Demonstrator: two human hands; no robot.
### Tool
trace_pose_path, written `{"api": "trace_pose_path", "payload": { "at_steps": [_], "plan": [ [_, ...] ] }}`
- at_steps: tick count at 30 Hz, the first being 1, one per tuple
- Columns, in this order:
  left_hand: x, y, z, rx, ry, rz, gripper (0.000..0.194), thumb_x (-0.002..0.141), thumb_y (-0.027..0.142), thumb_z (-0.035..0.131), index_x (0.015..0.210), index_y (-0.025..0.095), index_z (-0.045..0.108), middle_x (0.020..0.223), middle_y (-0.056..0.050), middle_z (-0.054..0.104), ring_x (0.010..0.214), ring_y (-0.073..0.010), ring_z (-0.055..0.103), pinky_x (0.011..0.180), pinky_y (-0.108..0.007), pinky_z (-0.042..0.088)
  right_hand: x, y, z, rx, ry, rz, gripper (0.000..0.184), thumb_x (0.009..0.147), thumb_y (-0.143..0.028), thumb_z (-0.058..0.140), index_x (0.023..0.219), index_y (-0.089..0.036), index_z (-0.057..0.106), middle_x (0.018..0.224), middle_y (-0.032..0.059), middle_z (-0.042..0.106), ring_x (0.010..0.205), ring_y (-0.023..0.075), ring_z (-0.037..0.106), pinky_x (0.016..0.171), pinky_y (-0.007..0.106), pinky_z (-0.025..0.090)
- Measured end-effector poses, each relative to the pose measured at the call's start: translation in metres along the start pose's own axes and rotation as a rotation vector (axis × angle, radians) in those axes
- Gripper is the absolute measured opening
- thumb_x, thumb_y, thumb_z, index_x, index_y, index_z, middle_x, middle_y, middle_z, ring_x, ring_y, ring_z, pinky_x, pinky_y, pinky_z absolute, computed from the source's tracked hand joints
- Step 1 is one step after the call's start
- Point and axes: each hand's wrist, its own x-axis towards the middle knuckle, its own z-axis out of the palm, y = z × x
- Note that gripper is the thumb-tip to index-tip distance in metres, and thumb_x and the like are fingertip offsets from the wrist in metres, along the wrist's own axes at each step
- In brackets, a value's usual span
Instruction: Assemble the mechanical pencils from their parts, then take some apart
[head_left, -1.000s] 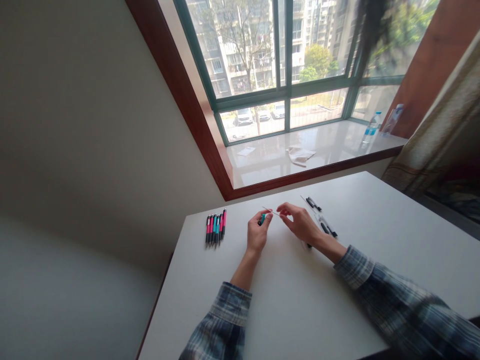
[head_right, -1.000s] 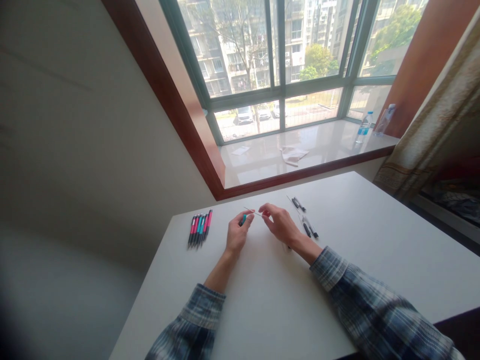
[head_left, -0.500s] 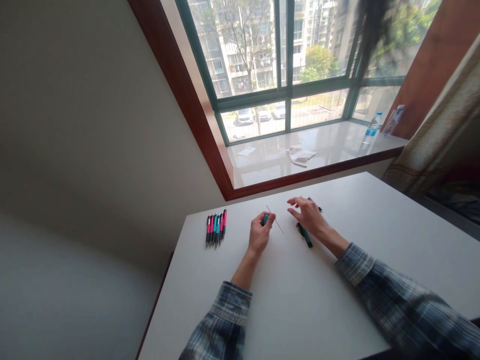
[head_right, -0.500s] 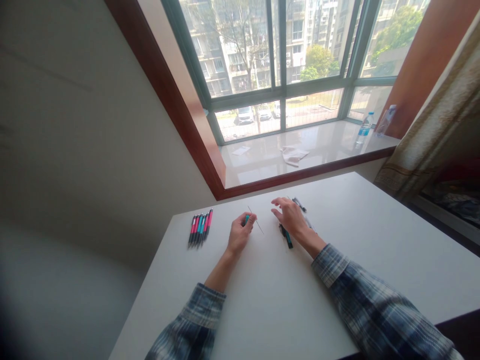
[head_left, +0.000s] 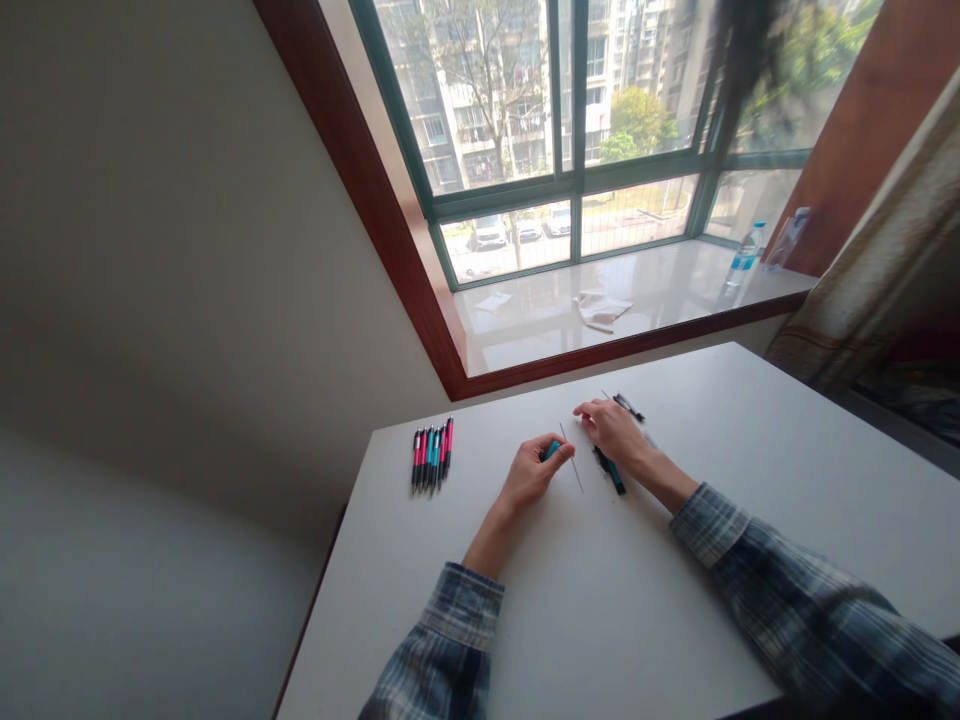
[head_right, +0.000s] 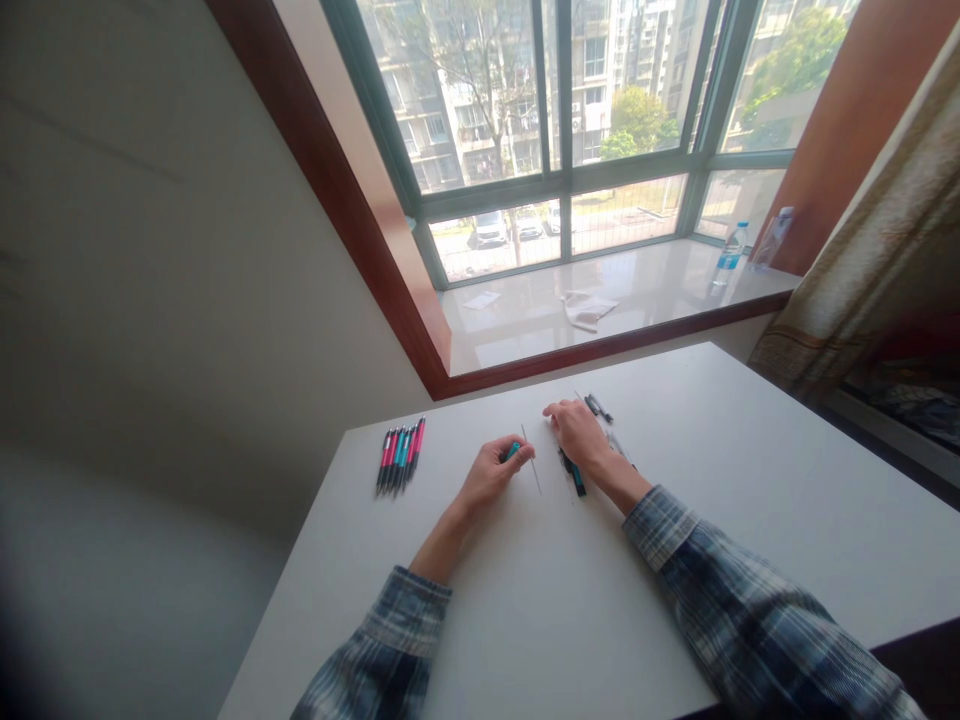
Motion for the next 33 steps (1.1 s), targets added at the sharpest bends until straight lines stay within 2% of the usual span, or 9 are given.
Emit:
{"api": "trace_pose_path", "payload": {
  "at_steps": [4,11,17,20,25,26,28,30,33],
  "plan": [
    [0.001,-0.002,-0.002,-0.005,0.006,-0.009,0.043,0.090,0.057,0.063,0.079,0.016,0.065,0.067,0.003,0.044,0.064,-0.0116,0.036,0.063,-0.025,0.032,-0.001,-0.005,-0.006,0.008,0.031,-0.004,0.033,0.095,-0.007,0.051,0.115,-0.015,0.076,0.106,0.0126,0.072,0.091,0.0208,0.067,0.084,0.029,0.047],
    [0.001,-0.006,-0.002,0.011,0.008,-0.019,0.042,0.089,0.058,0.063,0.080,0.016,0.065,0.066,0.004,0.044,0.062,-0.0115,0.034,0.062,-0.025,0.031,-0.002,-0.008,-0.017,0.110,0.027,0.026,0.019,0.084,-0.010,0.061,0.090,-0.018,0.077,0.083,0.0039,0.069,0.073,0.0158,0.062,0.074,0.027,0.044],
    [0.001,-0.008,-0.002,0.018,0.018,-0.016,0.043,0.090,0.058,0.062,0.080,0.016,0.064,0.066,0.004,0.043,0.063,-0.0115,0.035,0.062,-0.025,0.031,-0.005,-0.009,-0.019,0.119,0.014,-0.003,0.015,0.082,-0.012,0.063,0.084,-0.019,0.076,0.082,0.0036,0.071,0.071,0.0155,0.061,0.070,0.026,0.044],
    [0.000,-0.015,-0.002,0.006,0.039,-0.026,0.044,0.089,0.059,0.062,0.080,0.016,0.064,0.066,0.003,0.044,0.064,-0.0118,0.037,0.062,-0.026,0.031,-0.004,0.005,-0.026,0.160,0.111,0.013,0.015,0.084,-0.014,0.061,0.085,-0.019,0.075,0.085,0.0048,0.072,0.075,0.0171,0.064,0.072,0.027,0.048],
    [0.000,-0.032,-0.001,0.012,0.045,-0.048,0.047,0.087,0.063,0.062,0.080,0.016,0.065,0.064,0.004,0.043,0.062,-0.0115,0.036,0.060,-0.026,0.030,-0.004,0.051,-0.044,0.137,0.293,0.135,0.017,0.085,-0.018,0.061,0.090,-0.019,0.077,0.092,0.0066,0.076,0.077,0.0208,0.067,0.078,0.034,0.053],
    [0.000,-0.035,0.000,0.015,0.045,-0.050,0.047,0.087,0.063,0.062,0.080,0.016,0.065,0.064,0.004,0.043,0.062,-0.0115,0.035,0.060,-0.026,0.030,-0.005,0.058,-0.046,0.128,0.258,0.138,0.016,0.086,-0.020,0.062,0.091,-0.020,0.078,0.091,0.0065,0.077,0.077,0.0214,0.068,0.077,0.035,0.053],
    [0.001,-0.039,0.000,0.013,0.046,-0.052,0.047,0.087,0.063,0.062,0.079,0.016,0.064,0.064,0.004,0.042,0.061,-0.0113,0.035,0.060,-0.026,0.029,-0.008,0.067,-0.047,0.172,0.075,0.091,0.015,0.085,-0.024,0.066,0.089,-0.022,0.080,0.090,0.0049,0.078,0.077,0.0213,0.068,0.073,0.033,0.053],
    [0.001,-0.041,0.000,0.010,0.048,-0.049,0.047,0.087,0.063,0.062,0.079,0.016,0.064,0.064,0.004,0.043,0.062,-0.0113,0.036,0.061,-0.026,0.030,-0.009,0.069,-0.044,0.221,-0.107,0.031,0.013,0.084,-0.026,0.070,0.086,-0.024,0.082,0.086,0.0039,0.077,0.076,0.0209,0.069,0.071,0.031,0.052],
    [0.002,-0.039,-0.001,0.007,0.050,-0.045,0.047,0.086,0.062,0.063,0.078,0.016,0.064,0.065,0.004,0.044,0.063,-0.0115,0.037,0.061,-0.026,0.030,-0.010,0.065,-0.040,0.225,-0.256,-0.041,0.011,0.079,-0.025,0.074,0.085,-0.027,0.083,0.085,0.0032,0.077,0.076,0.0209,0.069,0.070,0.030,0.052]
  ]
}}
